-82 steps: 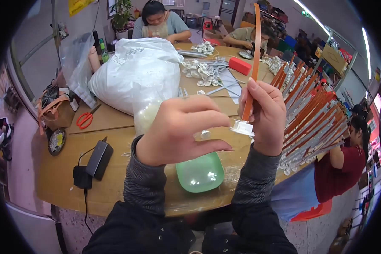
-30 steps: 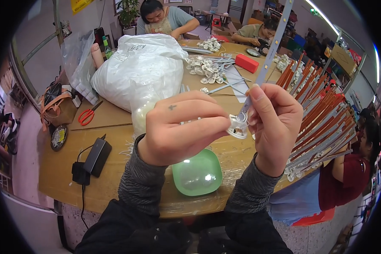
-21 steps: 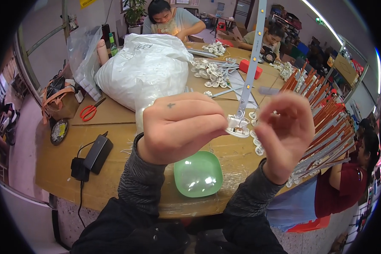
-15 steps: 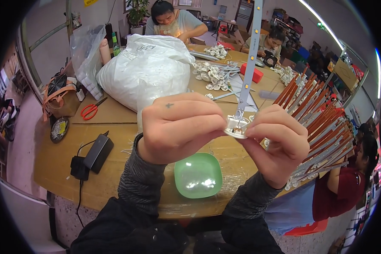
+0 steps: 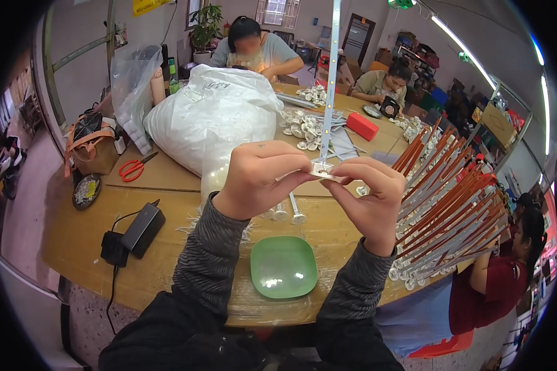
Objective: Assembling LED light strips onto circular plastic bases at a production line.
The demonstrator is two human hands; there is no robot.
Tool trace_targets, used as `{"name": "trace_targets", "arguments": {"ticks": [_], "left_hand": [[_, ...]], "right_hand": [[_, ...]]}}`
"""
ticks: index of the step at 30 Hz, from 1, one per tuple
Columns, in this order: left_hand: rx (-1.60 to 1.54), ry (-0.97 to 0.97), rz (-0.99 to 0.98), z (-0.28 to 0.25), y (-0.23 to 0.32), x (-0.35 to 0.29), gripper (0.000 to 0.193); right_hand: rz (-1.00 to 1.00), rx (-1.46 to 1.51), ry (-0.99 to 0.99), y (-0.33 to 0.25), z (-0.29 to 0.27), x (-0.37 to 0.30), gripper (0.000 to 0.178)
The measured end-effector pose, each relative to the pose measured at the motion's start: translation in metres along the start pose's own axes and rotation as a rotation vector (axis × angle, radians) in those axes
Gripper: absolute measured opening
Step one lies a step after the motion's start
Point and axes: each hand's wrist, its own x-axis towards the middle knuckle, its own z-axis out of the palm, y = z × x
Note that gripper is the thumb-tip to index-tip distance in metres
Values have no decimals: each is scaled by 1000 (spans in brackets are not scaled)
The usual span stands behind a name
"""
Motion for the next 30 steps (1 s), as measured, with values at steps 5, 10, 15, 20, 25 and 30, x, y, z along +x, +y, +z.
{"name": "trace_targets", "arguments": {"ticks": [5,10,15,20,25,30], "left_hand": [[-24,32,-10,-1,2,2,19],[0,33,-13,-9,9,7,20],[31,53,45,-14,17,10,19],[74,80,121,-14,20,11,22],[99,125,145,-12,24,12,22],[95,153,152,-9,24,13,22]], "right_hand": [[-47,19,28,0,2,0,19],[-136,-50,81,-8,3,2,19],[-169,-57,116,-15,2,-1,21],[-167,-30,128,-18,2,-2,21],[-164,-16,157,-21,3,-4,21],[-200,-51,175,-22,4,-1,21]]}}
